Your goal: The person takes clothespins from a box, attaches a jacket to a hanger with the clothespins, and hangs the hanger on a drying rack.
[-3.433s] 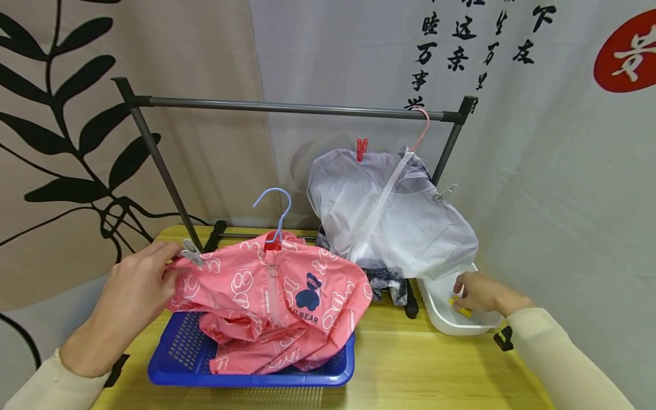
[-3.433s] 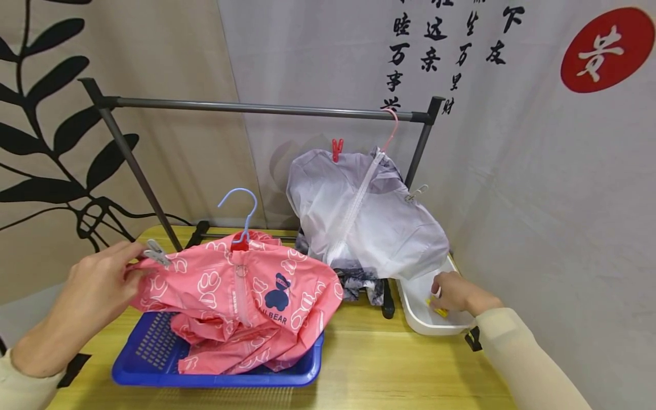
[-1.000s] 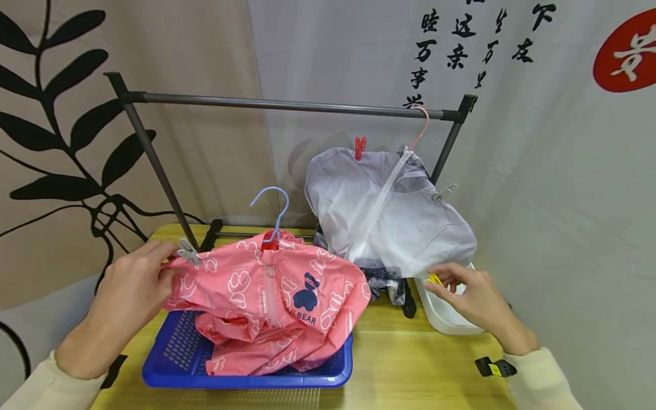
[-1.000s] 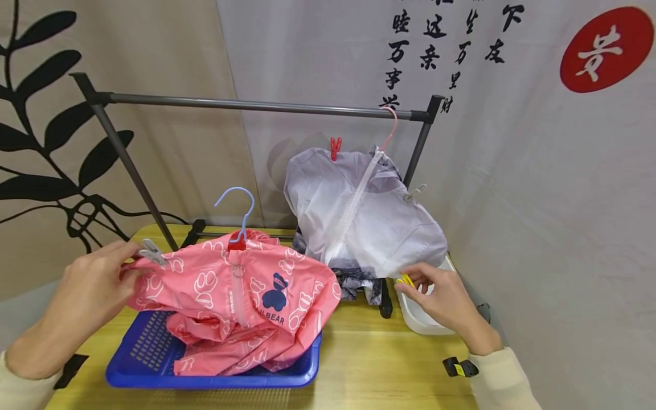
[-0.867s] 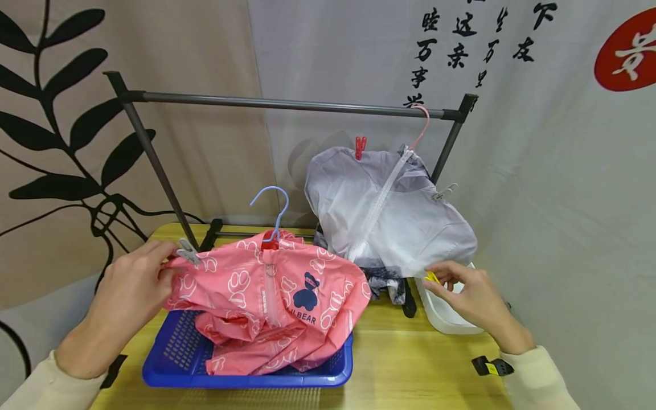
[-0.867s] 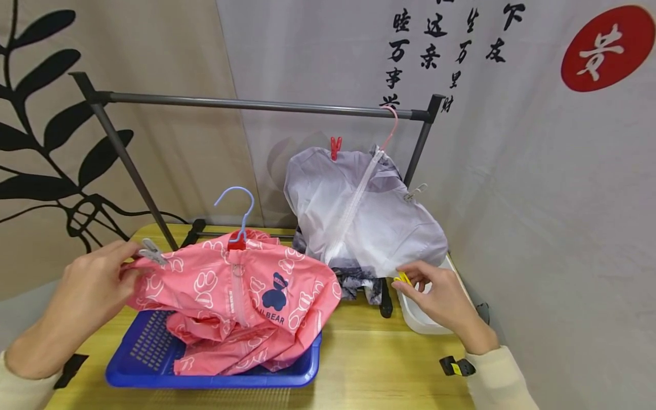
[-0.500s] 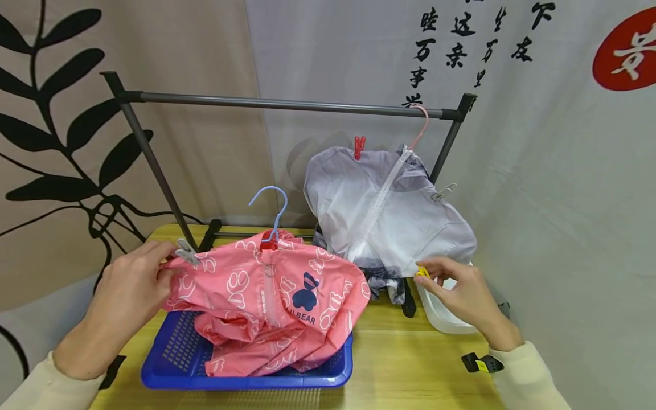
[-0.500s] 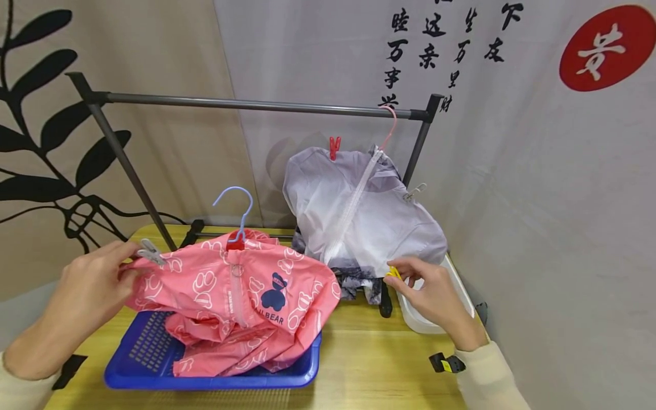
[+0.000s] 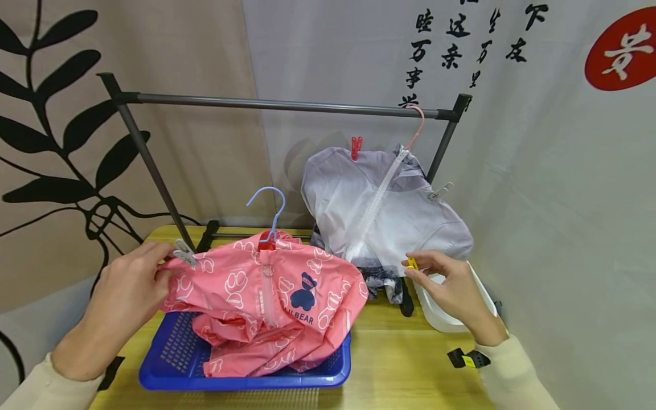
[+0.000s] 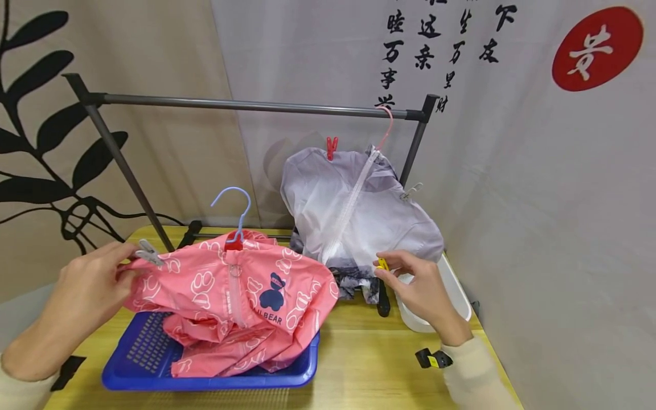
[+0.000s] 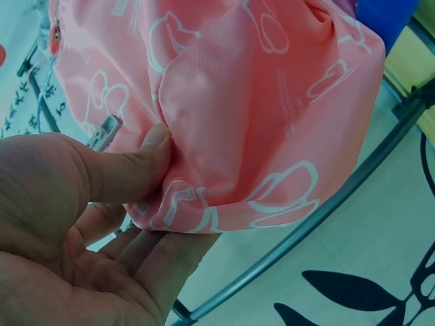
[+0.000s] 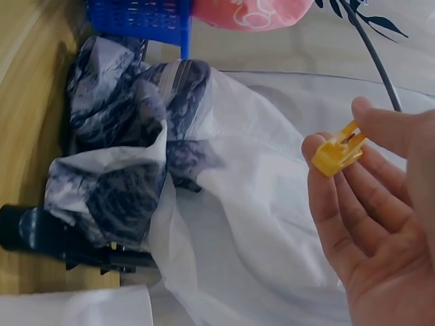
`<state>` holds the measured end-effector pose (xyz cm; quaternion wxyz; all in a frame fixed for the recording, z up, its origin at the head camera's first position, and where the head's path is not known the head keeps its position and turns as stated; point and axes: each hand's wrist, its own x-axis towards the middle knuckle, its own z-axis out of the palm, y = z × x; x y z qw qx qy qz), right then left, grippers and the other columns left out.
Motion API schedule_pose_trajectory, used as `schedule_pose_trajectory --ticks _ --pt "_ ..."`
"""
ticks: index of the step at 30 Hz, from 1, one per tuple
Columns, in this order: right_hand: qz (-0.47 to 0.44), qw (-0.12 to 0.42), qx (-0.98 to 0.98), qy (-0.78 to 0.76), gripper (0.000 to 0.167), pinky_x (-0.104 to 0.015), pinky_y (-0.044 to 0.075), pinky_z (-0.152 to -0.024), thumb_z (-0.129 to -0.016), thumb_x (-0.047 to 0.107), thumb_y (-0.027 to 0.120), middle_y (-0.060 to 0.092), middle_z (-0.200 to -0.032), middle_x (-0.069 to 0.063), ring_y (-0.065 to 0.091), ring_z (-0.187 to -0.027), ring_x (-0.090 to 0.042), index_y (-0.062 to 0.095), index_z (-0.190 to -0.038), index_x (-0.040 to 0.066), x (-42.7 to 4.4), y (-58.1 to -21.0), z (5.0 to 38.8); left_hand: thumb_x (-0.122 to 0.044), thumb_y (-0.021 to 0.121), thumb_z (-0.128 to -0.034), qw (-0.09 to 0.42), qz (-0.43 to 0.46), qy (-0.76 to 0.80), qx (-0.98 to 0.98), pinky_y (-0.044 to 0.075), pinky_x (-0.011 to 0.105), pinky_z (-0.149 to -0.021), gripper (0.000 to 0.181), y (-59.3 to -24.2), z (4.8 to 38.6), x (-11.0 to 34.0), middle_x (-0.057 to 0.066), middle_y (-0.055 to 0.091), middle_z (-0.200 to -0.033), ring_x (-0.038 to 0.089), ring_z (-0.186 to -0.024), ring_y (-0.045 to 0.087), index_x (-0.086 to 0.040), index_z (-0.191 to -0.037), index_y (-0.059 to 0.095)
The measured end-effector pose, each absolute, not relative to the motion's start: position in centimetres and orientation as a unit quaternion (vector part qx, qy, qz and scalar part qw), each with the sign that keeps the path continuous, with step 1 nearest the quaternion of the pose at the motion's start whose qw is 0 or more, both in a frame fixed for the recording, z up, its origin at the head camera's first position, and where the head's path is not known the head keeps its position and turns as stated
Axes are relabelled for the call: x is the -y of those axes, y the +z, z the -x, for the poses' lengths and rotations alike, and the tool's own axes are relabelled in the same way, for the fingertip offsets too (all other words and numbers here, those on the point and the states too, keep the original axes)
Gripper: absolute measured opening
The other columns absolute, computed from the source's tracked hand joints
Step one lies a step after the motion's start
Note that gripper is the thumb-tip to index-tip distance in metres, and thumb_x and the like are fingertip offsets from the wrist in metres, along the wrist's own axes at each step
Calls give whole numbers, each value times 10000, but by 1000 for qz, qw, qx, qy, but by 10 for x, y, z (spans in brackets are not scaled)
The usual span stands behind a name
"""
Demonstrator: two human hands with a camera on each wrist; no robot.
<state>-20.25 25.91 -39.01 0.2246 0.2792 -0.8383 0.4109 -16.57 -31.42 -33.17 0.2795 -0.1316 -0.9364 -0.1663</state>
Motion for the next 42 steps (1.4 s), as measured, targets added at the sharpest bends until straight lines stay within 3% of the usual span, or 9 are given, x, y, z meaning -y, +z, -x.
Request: schedule_pose_trajectory --ticks 9,18,23,30,36,42 --pt "-264 226 831 435 379 -141 637 -910 -954 -89 896 907 -1139 -113 832 -995 -7 818 -1315 -2 -248 -384 202 164 919 -809 276 130 -165 938 676 661 -654 392 -332 165 314 323 783 -1088 480 -772 774 98 -1174 792" --pt "-259 213 818 468 419 -162 630 -941 -1004 -53 867 905 -1194 -109 840 -1008 -72 807 -1398 75 -230 -378 203 168 914 -812 284 129 -160 937 671 677 -655 385 -331 165 314 318 778 -1065 486 -762 770 94 -1169 790" --pt "-260 209 810 483 353 -183 638 -968 -1026 4 871 906 -1201 -100 857 -1017 -146 805 -1372 14 -221 -378 204 164 918 -817 279 128 -161 938 674 680 -661 389 -331 164 313 321 775 -1071 496 -771 773 92 -1176 787" --pt "-277 214 796 494 370 -188 646 -939 -1017 -19 868 907 -1198 -98 857 -991 -146 824 -1363 105 -206 -376 210 168 922 -809 278 130 -162 938 674 664 -648 392 -331 165 313 326 775 -1070 499 -767 774 94 -1170 789" --pt "-288 214 788 500 329 -196 648 -914 -1035 12 862 903 -1205 -111 867 -1008 -205 819 -1356 69 -194 -373 214 173 921 -807 279 130 -163 937 674 661 -643 409 -331 165 313 336 777 -1084 516 -781 780 102 -1187 788" --pt "-291 213 786 502 337 -195 635 -884 -1036 4 853 904 -1211 -106 858 -1023 -171 819 -1362 79 -185 -371 215 178 907 -809 277 128 -166 938 676 671 -660 405 -331 165 313 339 781 -1096 514 -790 779 107 -1190 792"
